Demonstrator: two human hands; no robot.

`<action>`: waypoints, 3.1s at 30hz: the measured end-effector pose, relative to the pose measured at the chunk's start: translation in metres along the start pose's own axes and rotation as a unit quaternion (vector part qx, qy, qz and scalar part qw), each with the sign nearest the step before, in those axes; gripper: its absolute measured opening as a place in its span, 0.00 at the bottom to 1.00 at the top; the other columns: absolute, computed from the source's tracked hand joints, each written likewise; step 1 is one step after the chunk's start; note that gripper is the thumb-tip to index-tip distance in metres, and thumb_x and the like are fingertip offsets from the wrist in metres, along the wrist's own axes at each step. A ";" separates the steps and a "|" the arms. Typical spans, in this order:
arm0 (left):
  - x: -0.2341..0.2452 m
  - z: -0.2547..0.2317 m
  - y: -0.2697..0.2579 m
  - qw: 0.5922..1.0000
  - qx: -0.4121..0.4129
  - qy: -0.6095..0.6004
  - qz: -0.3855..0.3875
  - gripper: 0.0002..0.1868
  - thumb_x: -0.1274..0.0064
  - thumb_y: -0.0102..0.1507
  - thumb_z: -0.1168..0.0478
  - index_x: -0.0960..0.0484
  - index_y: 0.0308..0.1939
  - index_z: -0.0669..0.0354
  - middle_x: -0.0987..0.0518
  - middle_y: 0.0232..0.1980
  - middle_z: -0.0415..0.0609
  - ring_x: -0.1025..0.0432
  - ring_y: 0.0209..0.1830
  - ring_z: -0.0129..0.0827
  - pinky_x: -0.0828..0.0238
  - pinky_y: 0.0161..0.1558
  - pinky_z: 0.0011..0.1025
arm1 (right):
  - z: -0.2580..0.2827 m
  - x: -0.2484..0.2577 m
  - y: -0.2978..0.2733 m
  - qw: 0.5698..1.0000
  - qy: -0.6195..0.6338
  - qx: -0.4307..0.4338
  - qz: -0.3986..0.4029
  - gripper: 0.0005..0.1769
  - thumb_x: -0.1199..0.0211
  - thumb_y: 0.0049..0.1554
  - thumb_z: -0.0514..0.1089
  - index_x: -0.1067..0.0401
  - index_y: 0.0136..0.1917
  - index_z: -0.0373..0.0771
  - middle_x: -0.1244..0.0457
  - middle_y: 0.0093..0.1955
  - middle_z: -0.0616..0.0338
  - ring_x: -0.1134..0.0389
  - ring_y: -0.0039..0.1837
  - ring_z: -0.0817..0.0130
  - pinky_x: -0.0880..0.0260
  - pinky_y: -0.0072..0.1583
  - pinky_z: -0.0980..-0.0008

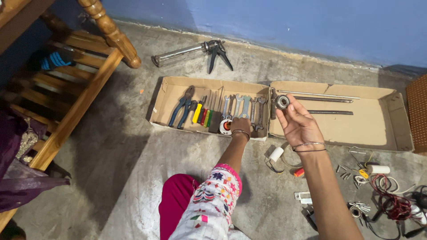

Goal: The person sits on the floor and organizes various tools and hardware into a cardboard box. They place pliers, screwdrivers, wrenches, nuts, bolts, and electrical components into the box, arranging them neatly.

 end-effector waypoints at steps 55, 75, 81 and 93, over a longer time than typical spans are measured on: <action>0.040 0.035 0.015 0.981 -0.111 -0.152 0.051 0.13 0.35 0.51 0.63 0.10 0.40 0.48 0.16 0.47 0.55 0.22 0.48 0.50 0.24 0.51 0.41 | -0.181 0.179 0.132 0.870 -0.464 -0.163 -0.032 0.11 0.33 0.55 0.34 0.21 0.52 0.31 0.27 0.48 0.52 0.25 0.48 0.65 0.22 0.51 0.68; -0.051 -0.132 -0.148 0.830 -0.229 -0.503 0.073 0.13 0.36 0.51 0.72 0.11 0.40 0.62 0.14 0.32 0.50 0.19 0.31 0.29 0.20 0.38 0.26 | -0.054 0.326 -0.140 0.847 -0.496 0.064 -0.179 0.13 0.39 0.56 0.28 0.20 0.53 0.36 0.27 0.47 0.60 0.26 0.49 0.71 0.24 0.50 0.71; -0.112 -0.192 -0.201 0.830 -0.224 -0.498 0.118 0.13 0.36 0.51 0.71 0.11 0.40 0.60 0.13 0.33 0.50 0.18 0.32 0.31 0.21 0.38 0.28 | 0.015 0.374 -0.202 0.625 -0.735 0.007 -0.262 0.13 0.29 0.49 0.39 0.17 0.49 0.48 0.26 0.48 0.55 0.24 0.51 0.60 0.25 0.55 0.63; -0.147 -0.213 -0.245 0.849 -0.210 -0.475 0.099 0.14 0.36 0.48 0.69 0.11 0.38 0.60 0.13 0.36 0.53 0.16 0.35 0.34 0.20 0.42 0.29 | 0.019 0.355 -0.238 0.480 -0.799 -0.076 -0.354 0.16 0.35 0.53 0.40 0.18 0.54 0.53 0.32 0.59 0.45 0.29 0.60 0.45 0.27 0.58 0.50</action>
Point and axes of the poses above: each hand's wrist, its own y-axis towards the middle knuckle, its own x-axis out of the back of the hand, z = x × y, the point moved 5 cm from there along y, towards the middle knuckle
